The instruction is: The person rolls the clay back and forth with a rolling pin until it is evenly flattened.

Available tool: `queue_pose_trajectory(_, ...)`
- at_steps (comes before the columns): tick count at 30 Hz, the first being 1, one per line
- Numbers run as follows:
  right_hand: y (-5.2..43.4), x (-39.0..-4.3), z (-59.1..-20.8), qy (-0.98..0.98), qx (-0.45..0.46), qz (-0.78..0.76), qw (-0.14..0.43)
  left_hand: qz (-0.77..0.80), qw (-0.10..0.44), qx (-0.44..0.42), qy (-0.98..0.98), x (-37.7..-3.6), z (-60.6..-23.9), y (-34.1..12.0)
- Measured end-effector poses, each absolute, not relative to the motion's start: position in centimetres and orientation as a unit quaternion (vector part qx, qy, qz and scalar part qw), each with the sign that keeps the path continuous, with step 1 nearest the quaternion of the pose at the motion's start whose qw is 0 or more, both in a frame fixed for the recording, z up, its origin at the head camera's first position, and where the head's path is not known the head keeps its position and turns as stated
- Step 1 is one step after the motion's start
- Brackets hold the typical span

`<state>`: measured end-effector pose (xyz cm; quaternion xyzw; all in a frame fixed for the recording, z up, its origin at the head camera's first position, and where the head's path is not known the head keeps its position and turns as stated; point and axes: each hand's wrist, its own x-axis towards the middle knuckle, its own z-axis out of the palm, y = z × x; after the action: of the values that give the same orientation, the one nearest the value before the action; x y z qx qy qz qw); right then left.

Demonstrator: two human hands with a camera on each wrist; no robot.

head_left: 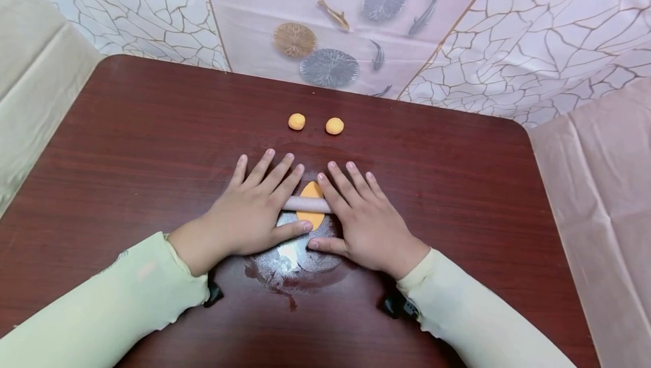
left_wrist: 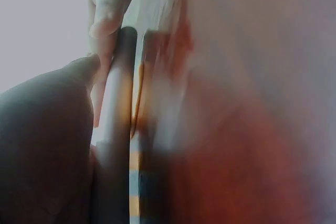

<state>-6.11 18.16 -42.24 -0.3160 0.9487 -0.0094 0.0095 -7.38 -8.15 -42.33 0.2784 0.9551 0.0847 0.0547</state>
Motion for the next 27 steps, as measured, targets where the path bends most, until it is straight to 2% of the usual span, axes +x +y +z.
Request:
queue_pose_trajectory(18, 17.8, -12.6, -42.1, 0.963, -0.268, -0.025, 0.028, 0.112, 0.087, 0.238, 0.961, -13.9, -42.0, -7.9)
queue_pose_trajectory(27, 17.6, -14.5, -41.9, 0.969, -0.240, -0.034, 0.039, 0.100, 0.070, 0.235, 0.964, -16.0, -41.9, -7.7)
